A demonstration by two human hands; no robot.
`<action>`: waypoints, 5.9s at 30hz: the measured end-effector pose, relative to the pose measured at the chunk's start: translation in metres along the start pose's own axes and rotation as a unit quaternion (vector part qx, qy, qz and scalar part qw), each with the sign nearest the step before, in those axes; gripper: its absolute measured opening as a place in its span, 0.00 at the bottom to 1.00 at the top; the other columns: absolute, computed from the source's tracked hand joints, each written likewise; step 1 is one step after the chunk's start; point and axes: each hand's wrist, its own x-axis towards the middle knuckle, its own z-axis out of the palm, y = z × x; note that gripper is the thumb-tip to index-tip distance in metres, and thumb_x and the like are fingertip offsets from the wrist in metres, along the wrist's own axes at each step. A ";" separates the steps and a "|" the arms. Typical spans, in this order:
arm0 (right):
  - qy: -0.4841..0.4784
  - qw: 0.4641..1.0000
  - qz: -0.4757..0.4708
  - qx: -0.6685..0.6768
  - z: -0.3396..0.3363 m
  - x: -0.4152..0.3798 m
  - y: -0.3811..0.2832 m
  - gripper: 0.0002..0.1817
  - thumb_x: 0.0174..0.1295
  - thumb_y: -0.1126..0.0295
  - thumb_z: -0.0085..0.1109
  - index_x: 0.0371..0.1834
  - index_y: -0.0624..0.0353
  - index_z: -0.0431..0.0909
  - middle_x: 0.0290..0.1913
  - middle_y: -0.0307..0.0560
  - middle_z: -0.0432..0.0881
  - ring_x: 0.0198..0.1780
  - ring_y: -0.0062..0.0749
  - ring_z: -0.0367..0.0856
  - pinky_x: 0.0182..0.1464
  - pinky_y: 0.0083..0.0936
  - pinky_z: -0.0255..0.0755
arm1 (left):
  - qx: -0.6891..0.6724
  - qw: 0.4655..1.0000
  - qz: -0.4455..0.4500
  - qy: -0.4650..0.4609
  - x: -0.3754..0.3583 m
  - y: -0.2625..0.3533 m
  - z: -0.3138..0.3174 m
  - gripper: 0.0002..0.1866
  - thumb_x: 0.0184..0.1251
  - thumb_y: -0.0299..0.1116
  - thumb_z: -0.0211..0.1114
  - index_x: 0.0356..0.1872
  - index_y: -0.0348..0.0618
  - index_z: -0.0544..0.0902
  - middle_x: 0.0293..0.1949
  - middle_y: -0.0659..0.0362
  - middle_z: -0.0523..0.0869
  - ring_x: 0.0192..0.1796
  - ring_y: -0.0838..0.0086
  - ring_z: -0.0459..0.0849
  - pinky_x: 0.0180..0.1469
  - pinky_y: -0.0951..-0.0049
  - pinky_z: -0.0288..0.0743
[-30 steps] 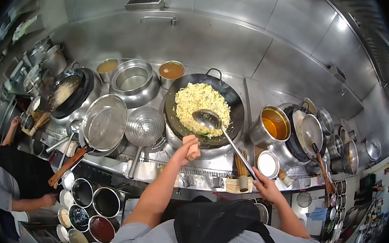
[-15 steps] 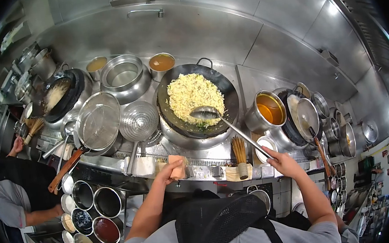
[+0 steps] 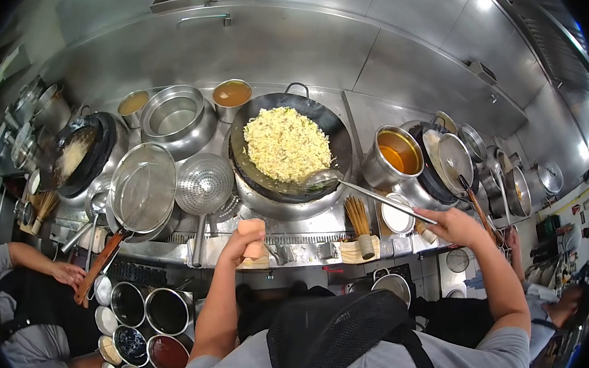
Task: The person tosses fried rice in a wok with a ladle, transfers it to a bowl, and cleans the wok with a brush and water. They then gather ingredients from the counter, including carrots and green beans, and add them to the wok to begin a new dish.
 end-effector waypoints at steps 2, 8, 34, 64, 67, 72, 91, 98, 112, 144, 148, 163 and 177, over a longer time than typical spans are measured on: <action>-0.008 0.999 0.030 -0.044 -0.036 -0.022 -0.014 0.31 0.69 0.63 0.64 0.77 0.34 0.74 0.28 0.60 0.84 0.32 0.59 0.85 0.41 0.50 0.78 | -0.108 0.993 -0.009 -0.036 -0.003 0.000 -0.002 0.28 0.63 0.33 0.79 0.61 0.37 0.78 0.43 0.58 0.88 0.44 0.69 0.90 0.46 0.66 0.86; 0.009 0.995 0.078 -0.054 -0.089 -0.072 -0.032 0.32 0.67 0.67 0.64 0.77 0.41 0.74 0.22 0.61 0.77 0.27 0.60 0.80 0.37 0.46 0.73 | -0.095 0.995 -0.025 -0.013 0.013 0.002 -0.005 0.25 0.64 0.36 0.80 0.58 0.36 0.80 0.43 0.56 0.88 0.43 0.69 0.89 0.44 0.67 0.86; 0.108 0.915 -0.008 0.389 0.179 -0.044 -0.071 0.36 0.74 0.64 0.63 0.84 0.38 0.62 0.45 0.59 0.87 0.34 0.42 0.86 0.45 0.37 0.79 | -0.308 0.948 -0.074 0.021 0.020 0.011 0.126 0.05 0.70 0.34 0.62 0.41 0.50 0.75 0.30 0.56 0.81 0.28 0.63 0.81 0.25 0.61 0.80; 0.164 0.970 0.102 0.146 0.202 0.078 -0.054 0.33 0.74 0.64 0.56 0.81 0.24 0.64 0.31 0.59 0.86 0.31 0.59 0.85 0.36 0.53 0.78 | -0.225 0.973 -0.035 -0.037 0.052 -0.061 0.084 0.04 0.76 0.35 0.61 0.42 0.49 0.76 0.36 0.55 0.83 0.34 0.65 0.84 0.27 0.62 0.82; 0.158 0.969 0.084 0.171 0.181 0.060 -0.077 0.35 0.73 0.64 0.57 0.82 0.26 0.63 0.32 0.59 0.86 0.30 0.59 0.85 0.39 0.51 0.78 | -0.177 0.979 -0.100 -0.022 0.024 -0.075 0.056 0.07 0.71 0.30 0.62 0.47 0.45 0.77 0.40 0.52 0.86 0.36 0.62 0.87 0.33 0.58 0.88; 0.051 0.926 0.081 0.364 0.136 -0.025 -0.095 0.35 0.73 0.63 0.61 0.83 0.27 0.64 0.31 0.59 0.86 0.30 0.58 0.83 0.42 0.46 0.79 | -0.272 0.958 -0.082 -0.040 0.065 0.002 0.065 0.06 0.68 0.33 0.64 0.35 0.44 0.78 0.31 0.52 0.83 0.28 0.61 0.83 0.26 0.61 0.81; 0.104 0.938 0.056 0.327 0.146 -0.034 -0.095 0.32 0.73 0.61 0.61 0.80 0.28 0.69 0.32 0.61 0.86 0.36 0.59 0.86 0.44 0.49 0.77 | -0.276 0.959 -0.056 -0.040 0.054 -0.004 0.064 0.05 0.67 0.29 0.62 0.40 0.43 0.76 0.33 0.50 0.84 0.31 0.61 0.86 0.24 0.59 0.84; 0.057 0.979 0.107 0.166 0.111 -0.047 -0.082 0.29 0.74 0.61 0.58 0.78 0.26 0.71 0.37 0.60 0.88 0.40 0.58 0.88 0.46 0.51 0.81 | -0.303 0.932 -0.105 -0.170 0.090 0.016 0.063 0.06 0.71 0.34 0.61 0.34 0.45 0.78 0.27 0.55 0.81 0.22 0.63 0.80 0.19 0.65 0.77; -0.001 0.730 0.110 0.674 0.161 0.020 -0.132 0.38 0.80 0.63 0.56 0.88 0.36 0.51 0.28 0.31 0.71 0.24 0.16 0.69 0.26 0.20 0.70 | -0.244 0.967 -0.062 -0.036 0.071 0.017 0.085 0.08 0.72 0.37 0.63 0.39 0.43 0.79 0.29 0.53 0.83 0.24 0.62 0.84 0.20 0.64 0.81; -0.155 0.972 0.160 0.080 0.548 0.098 -0.023 0.42 0.71 0.52 0.56 0.84 0.61 0.56 0.87 0.58 0.53 0.84 0.70 0.51 0.74 0.63 0.64 | -0.161 0.983 -0.089 0.009 0.056 0.016 0.069 0.07 0.71 0.31 0.62 0.47 0.46 0.76 0.36 0.54 0.86 0.32 0.66 0.87 0.27 0.61 0.87; -0.114 0.981 0.143 0.065 0.561 0.094 -0.010 0.43 0.73 0.61 0.51 0.88 0.57 0.46 0.89 0.53 0.45 0.87 0.59 0.44 0.77 0.67 0.58 | -0.182 0.978 -0.095 0.043 0.062 0.011 0.062 0.07 0.71 0.30 0.62 0.46 0.46 0.76 0.37 0.53 0.86 0.34 0.64 0.88 0.30 0.59 0.88; -0.248 0.595 0.183 0.742 0.431 0.091 -0.087 0.42 0.80 0.33 0.37 0.83 0.55 0.61 0.75 0.57 0.75 0.74 0.55 0.75 0.73 0.52 0.71 | -0.211 0.972 -0.075 -0.073 0.148 0.018 0.046 0.06 0.70 0.31 0.62 0.42 0.46 0.74 0.33 0.51 0.84 0.27 0.61 0.85 0.24 0.61 0.85; -0.227 0.141 0.057 0.962 0.224 0.235 -0.041 0.32 0.77 0.45 0.57 0.76 0.54 0.70 0.36 0.34 0.72 0.26 0.14 0.67 0.27 0.11 0.69 | -0.185 0.975 -0.121 -0.007 0.140 0.035 0.059 0.09 0.65 0.28 0.65 0.40 0.35 0.78 0.34 0.47 0.83 0.31 0.54 0.90 0.35 0.54 0.93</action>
